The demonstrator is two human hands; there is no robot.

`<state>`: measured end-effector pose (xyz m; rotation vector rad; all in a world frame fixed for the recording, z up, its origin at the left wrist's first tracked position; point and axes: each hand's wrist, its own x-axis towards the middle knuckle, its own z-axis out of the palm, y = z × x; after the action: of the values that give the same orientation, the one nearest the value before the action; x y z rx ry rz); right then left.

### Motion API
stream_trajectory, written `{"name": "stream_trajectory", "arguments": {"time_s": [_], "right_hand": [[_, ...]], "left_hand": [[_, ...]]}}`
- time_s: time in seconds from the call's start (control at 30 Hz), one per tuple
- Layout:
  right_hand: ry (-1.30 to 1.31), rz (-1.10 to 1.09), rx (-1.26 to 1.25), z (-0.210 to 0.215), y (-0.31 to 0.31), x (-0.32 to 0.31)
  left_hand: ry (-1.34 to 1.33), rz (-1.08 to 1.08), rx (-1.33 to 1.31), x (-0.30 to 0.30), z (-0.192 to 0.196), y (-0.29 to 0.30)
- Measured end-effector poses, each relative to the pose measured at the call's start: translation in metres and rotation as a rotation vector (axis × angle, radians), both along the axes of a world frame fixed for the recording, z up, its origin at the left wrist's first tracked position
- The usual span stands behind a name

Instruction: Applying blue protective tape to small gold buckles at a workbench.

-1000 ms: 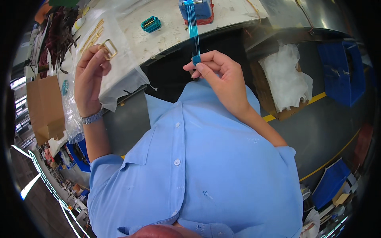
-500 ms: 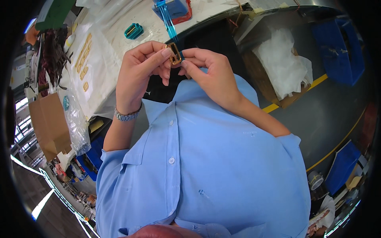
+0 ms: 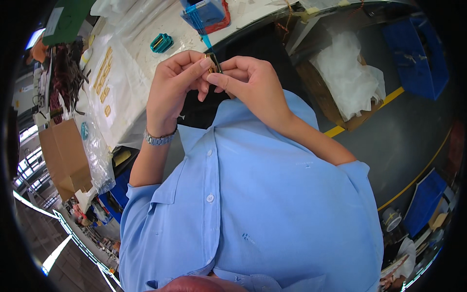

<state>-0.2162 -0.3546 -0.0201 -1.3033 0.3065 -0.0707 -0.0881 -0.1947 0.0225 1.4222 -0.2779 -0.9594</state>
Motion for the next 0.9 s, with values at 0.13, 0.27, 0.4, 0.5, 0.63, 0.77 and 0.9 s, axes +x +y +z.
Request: {"name": "stream_trajectory", "arguments": {"time_s": [0.13, 0.27, 0.4, 0.5, 0.63, 0.77, 0.9], "right_hand": [[-0.018, -0.014, 0.076, -0.007, 0.001, 0.004], [0.004, -0.04, 0.098, -0.004, 0.0, 0.004], [0.007, -0.048, 0.108, -0.006, -0.003, 0.003], [0.023, -0.041, 0.129, -0.003, -0.004, 0.002], [0.054, -0.019, 0.17, 0.001, -0.01, -0.001], [0.095, 0.029, 0.361, 0.001, -0.014, -0.003], [0.139, 0.055, 0.483, 0.0, -0.018, -0.003]], "left_hand": [[-0.045, 0.01, 0.038, -0.001, -0.006, 0.0], [-0.062, 0.031, 0.057, -0.003, -0.011, -0.002], [-0.196, 0.036, 0.088, -0.007, -0.006, -0.006], [-0.273, 0.158, 0.037, -0.005, -0.016, 0.002], [-0.174, 0.11, -0.025, -0.003, -0.04, 0.008], [0.079, 0.012, -0.119, -0.01, -0.051, -0.002], [0.275, 0.098, -0.207, -0.016, -0.069, -0.01]]}}
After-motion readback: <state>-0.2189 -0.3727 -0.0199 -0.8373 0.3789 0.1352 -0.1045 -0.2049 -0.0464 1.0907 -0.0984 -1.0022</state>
